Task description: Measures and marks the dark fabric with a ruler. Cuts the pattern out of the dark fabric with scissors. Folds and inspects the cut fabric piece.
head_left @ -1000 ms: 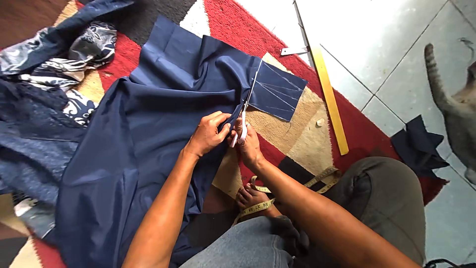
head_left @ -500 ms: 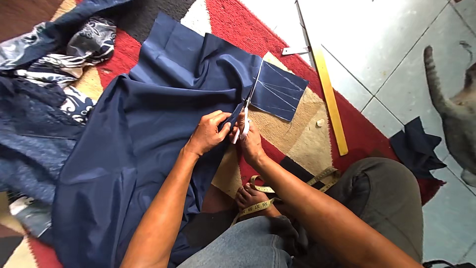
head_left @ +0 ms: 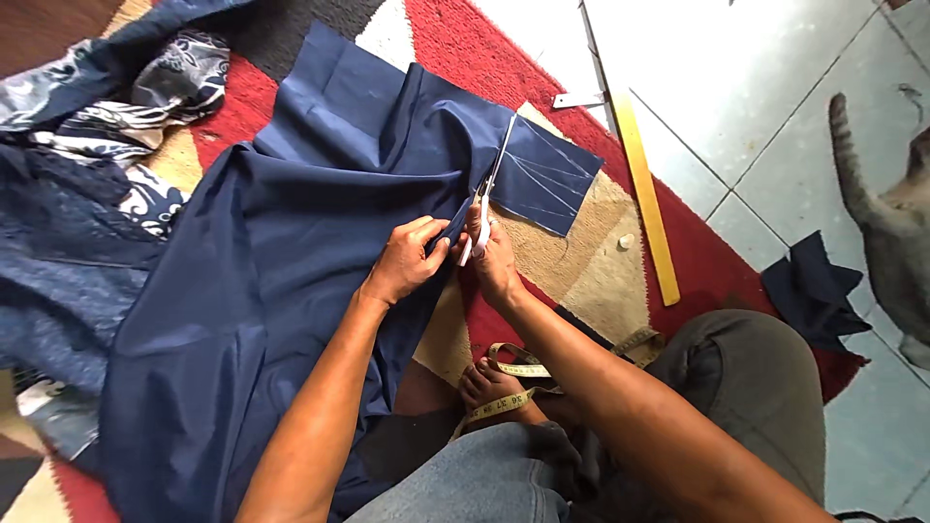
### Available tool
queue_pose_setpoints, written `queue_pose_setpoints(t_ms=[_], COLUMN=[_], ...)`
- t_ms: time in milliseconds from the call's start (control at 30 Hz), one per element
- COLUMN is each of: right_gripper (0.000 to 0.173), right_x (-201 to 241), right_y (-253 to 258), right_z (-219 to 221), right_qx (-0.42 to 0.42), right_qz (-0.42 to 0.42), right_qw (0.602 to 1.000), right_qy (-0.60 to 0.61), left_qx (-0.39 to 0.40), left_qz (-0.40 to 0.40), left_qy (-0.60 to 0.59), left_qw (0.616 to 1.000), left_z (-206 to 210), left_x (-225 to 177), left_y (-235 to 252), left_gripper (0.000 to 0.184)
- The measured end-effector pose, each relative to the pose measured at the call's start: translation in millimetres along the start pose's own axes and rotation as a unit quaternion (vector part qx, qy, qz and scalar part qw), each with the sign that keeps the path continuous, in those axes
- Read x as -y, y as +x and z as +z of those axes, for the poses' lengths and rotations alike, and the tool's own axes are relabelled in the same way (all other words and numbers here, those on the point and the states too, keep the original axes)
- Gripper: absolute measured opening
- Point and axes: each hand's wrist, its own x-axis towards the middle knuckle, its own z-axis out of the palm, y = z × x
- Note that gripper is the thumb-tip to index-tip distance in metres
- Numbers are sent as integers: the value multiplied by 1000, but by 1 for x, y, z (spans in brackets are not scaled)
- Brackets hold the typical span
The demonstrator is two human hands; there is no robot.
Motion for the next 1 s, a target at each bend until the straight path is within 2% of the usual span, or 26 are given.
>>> queue_pose_setpoints(t_ms=[433, 767, 1000], right_gripper=[31, 30, 29], right_x=[4, 12, 14], right_y=[8, 17, 22], right_z=[-3, -3, -4], right_qx=[-11, -17, -50], right_qz=[-30, -22, -33], right_qw=[999, 1000, 998], right_qy=[-1, 6, -13], left_qx=[-2, -5, -8], left_qz=[3, 0, 3], left_qy=[5, 12, 18], left_qw=[1000, 1000, 1000], left_z=[0, 1, 1], left_x=[0, 0, 1], left_y=[-1, 0, -1], left_gripper=[24, 25, 25])
